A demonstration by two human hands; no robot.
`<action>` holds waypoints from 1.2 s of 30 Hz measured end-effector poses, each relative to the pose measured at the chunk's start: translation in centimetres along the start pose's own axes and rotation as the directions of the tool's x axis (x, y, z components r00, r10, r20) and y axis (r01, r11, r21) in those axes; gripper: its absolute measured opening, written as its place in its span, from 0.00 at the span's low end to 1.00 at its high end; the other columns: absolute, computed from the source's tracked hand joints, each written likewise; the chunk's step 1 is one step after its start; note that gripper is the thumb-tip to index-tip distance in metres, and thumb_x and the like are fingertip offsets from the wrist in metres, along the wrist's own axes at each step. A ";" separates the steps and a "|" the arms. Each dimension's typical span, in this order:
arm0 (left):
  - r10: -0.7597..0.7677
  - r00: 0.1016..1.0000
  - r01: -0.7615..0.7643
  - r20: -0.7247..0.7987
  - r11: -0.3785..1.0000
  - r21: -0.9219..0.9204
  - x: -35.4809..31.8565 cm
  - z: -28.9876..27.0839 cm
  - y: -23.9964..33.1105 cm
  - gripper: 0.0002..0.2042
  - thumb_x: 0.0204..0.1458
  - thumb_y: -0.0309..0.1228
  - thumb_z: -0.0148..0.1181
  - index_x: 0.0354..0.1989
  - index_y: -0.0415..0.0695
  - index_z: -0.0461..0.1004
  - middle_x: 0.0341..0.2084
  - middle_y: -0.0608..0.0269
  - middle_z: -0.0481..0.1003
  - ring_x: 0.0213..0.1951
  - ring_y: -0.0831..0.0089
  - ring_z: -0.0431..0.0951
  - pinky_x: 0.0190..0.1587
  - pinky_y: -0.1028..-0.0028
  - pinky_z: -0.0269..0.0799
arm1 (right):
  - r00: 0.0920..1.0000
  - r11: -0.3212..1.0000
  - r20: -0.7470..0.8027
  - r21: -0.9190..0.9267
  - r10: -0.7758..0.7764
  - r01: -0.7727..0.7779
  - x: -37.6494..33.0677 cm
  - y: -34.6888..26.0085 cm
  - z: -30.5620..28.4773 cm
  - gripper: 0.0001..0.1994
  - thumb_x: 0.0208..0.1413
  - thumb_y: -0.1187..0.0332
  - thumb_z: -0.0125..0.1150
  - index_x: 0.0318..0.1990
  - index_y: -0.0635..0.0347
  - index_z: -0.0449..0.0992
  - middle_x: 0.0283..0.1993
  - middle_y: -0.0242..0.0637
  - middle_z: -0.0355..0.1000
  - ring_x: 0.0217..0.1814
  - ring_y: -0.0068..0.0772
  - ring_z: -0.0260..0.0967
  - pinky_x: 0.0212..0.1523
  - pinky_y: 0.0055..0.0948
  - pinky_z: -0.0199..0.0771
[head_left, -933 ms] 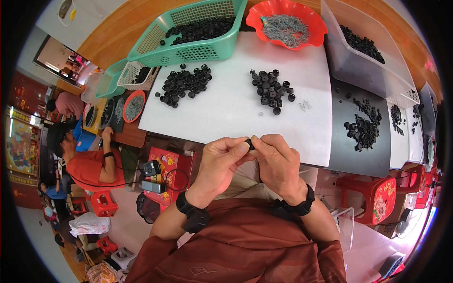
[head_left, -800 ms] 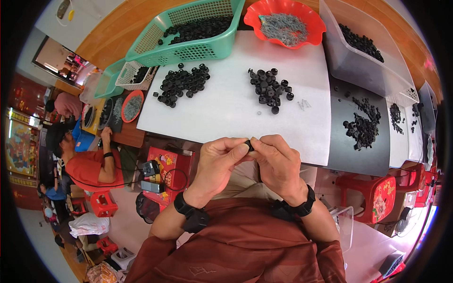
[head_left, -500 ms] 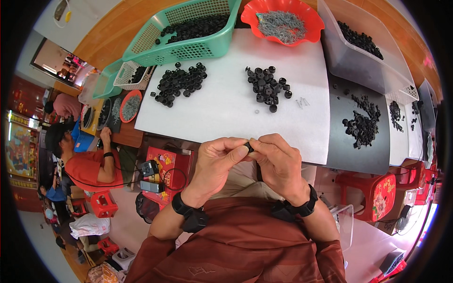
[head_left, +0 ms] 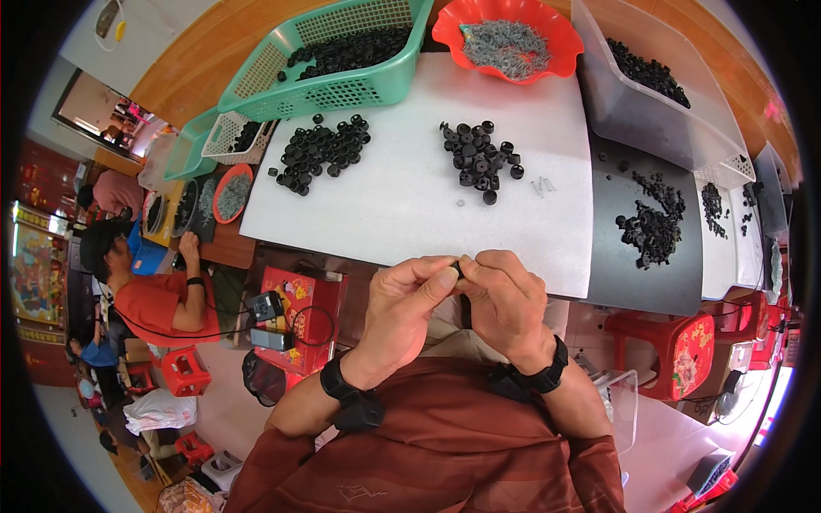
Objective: The person is manually inserting small silver pins into black plastic circular components.
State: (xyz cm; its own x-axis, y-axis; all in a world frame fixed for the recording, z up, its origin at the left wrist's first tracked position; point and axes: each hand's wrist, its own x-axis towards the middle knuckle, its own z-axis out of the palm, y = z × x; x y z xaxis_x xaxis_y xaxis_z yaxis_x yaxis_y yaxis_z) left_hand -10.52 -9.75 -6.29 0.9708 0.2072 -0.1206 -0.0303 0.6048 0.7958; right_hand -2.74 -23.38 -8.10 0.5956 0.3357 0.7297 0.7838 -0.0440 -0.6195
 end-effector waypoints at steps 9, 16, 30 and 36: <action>-0.011 1.000 0.011 0.021 1.000 0.024 -0.4 -0.4 0.0 0.08 0.59 0.22 0.62 0.46 0.38 0.81 0.43 0.58 0.81 0.46 0.75 0.79 0.53 0.73 0.74 | 0.939 0.929 0.275 0.246 0.206 -0.276 1.4 0.0 -1.9 0.11 0.48 0.79 0.71 0.39 0.59 0.77 0.32 0.37 0.71 0.29 0.36 0.71 0.30 0.30 0.72; -0.058 0.997 0.057 0.052 0.998 0.024 -0.4 -0.9 0.7 0.07 0.58 0.21 0.63 0.44 0.38 0.80 0.40 0.60 0.81 0.44 0.77 0.79 0.51 0.74 0.73 | 0.888 0.874 0.377 0.295 0.265 -0.386 2.0 -0.4 -2.9 0.12 0.49 0.74 0.73 0.42 0.59 0.80 0.31 0.36 0.71 0.29 0.32 0.70 0.30 0.29 0.71; -0.030 0.999 0.027 0.037 0.997 0.065 -0.2 -0.6 0.3 0.05 0.57 0.20 0.63 0.41 0.38 0.81 0.39 0.61 0.81 0.42 0.78 0.79 0.49 0.76 0.74 | 0.930 0.931 0.280 0.207 0.237 -0.299 1.5 -0.3 -2.6 0.10 0.49 0.74 0.72 0.39 0.62 0.80 0.29 0.36 0.73 0.25 0.31 0.72 0.25 0.27 0.72; -0.046 0.997 0.047 0.062 0.999 -0.016 -0.1 -1.3 0.1 0.06 0.60 0.22 0.60 0.43 0.42 0.80 0.41 0.59 0.81 0.44 0.73 0.80 0.50 0.70 0.76 | 0.939 0.938 0.268 0.210 0.216 -0.276 2.0 -0.6 -2.2 0.11 0.49 0.73 0.72 0.41 0.62 0.81 0.32 0.37 0.73 0.27 0.31 0.73 0.27 0.27 0.74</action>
State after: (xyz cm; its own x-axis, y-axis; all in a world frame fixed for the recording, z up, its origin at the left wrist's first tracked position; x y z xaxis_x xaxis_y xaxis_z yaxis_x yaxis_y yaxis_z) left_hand -10.98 -8.68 -6.99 0.9842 0.1309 -0.1196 0.0114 0.6262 0.7796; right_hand -1.65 -24.75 -5.68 0.6811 0.5583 0.4738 0.5342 0.0637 -0.8430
